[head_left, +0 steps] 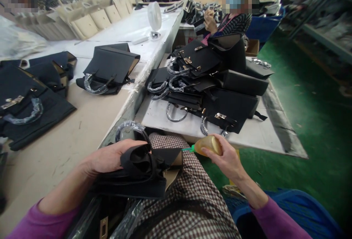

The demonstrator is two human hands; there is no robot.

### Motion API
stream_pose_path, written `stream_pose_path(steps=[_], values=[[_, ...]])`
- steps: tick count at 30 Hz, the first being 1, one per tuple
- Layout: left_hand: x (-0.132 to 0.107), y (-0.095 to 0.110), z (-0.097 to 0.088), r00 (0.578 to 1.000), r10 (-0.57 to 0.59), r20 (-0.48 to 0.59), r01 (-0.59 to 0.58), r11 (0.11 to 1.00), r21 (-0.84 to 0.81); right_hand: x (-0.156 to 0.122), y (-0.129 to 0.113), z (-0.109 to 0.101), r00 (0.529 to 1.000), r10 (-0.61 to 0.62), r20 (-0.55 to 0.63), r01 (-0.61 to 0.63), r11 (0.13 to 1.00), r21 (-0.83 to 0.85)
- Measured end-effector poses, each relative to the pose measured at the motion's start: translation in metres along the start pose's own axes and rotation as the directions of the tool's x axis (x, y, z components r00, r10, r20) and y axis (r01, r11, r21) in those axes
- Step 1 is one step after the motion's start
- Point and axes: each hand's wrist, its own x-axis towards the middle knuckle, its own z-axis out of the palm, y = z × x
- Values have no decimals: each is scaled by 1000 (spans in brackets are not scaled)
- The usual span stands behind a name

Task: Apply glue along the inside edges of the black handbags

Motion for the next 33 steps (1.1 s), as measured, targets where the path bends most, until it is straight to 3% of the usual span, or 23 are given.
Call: stream_pose_path(steps=[6, 17, 25, 31, 33], values=[[3, -2, -2, 1000, 28, 1, -28, 1000, -8, 10, 6, 4, 998, -29, 57, 30, 999, -15], [4, -1, -1, 997, 60, 39, -60, 998, 11, 1, -4, -15, 942, 134, 307, -160, 985, 61], [5, -7, 2, 995, 84, 55, -83, 996, -5, -3, 5, -5, 986, 91, 142, -97, 995, 36], [1, -7, 9, 998, 39, 41, -40, 999, 8, -12, -5, -17, 943, 183, 277, -211, 974, 75], [-1, -8, 12, 998, 57, 33, -57, 998, -4, -15, -6, -20, 944, 208, 256, -239, 966, 96]])
